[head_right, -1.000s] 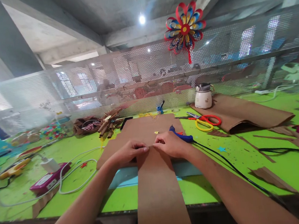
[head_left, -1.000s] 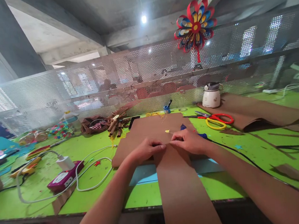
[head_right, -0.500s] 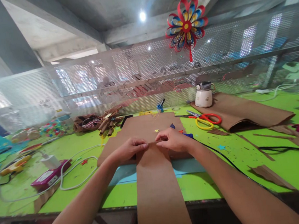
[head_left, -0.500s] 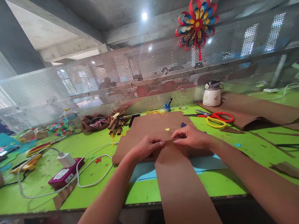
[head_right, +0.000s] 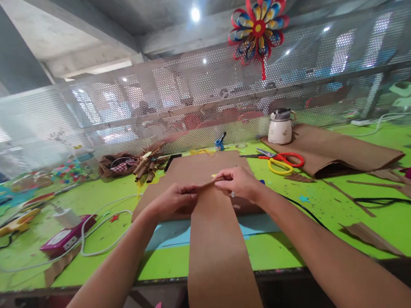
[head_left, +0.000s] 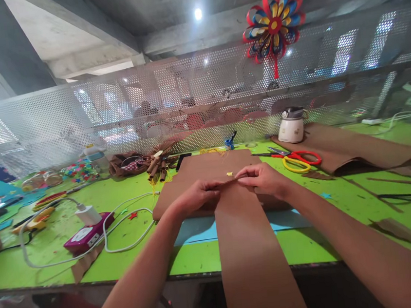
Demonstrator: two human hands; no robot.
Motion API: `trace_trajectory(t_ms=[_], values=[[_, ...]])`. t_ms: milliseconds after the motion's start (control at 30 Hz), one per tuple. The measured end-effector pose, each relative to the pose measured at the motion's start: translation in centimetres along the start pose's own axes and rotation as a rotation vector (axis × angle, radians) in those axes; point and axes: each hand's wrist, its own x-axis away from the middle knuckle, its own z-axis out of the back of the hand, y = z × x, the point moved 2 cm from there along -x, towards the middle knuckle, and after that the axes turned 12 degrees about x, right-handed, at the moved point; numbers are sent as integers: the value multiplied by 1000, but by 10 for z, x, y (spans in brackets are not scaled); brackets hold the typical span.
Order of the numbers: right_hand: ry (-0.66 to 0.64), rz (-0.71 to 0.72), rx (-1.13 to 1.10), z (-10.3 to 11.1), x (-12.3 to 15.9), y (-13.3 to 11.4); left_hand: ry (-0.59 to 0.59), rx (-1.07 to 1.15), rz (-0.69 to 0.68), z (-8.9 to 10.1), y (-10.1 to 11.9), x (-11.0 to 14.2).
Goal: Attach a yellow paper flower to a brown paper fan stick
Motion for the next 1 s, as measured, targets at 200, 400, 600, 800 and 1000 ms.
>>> trace_trajectory(t_ms=[200, 400, 600, 800, 1000], values=[[44, -14, -3, 1, 3, -7, 41, -36, 16, 1, 0, 1], [50, 4, 71, 1, 3, -7, 84, -64, 56, 5, -7, -1], [75, 28, 118, 0, 1, -3, 120, -98, 57, 7, -8, -2], [8, 15, 56, -5, 0, 2, 115, -159, 28, 6, -5, -1], [52, 9, 74, -4, -1, 3, 295, -488, -156, 7, -1, -6]])
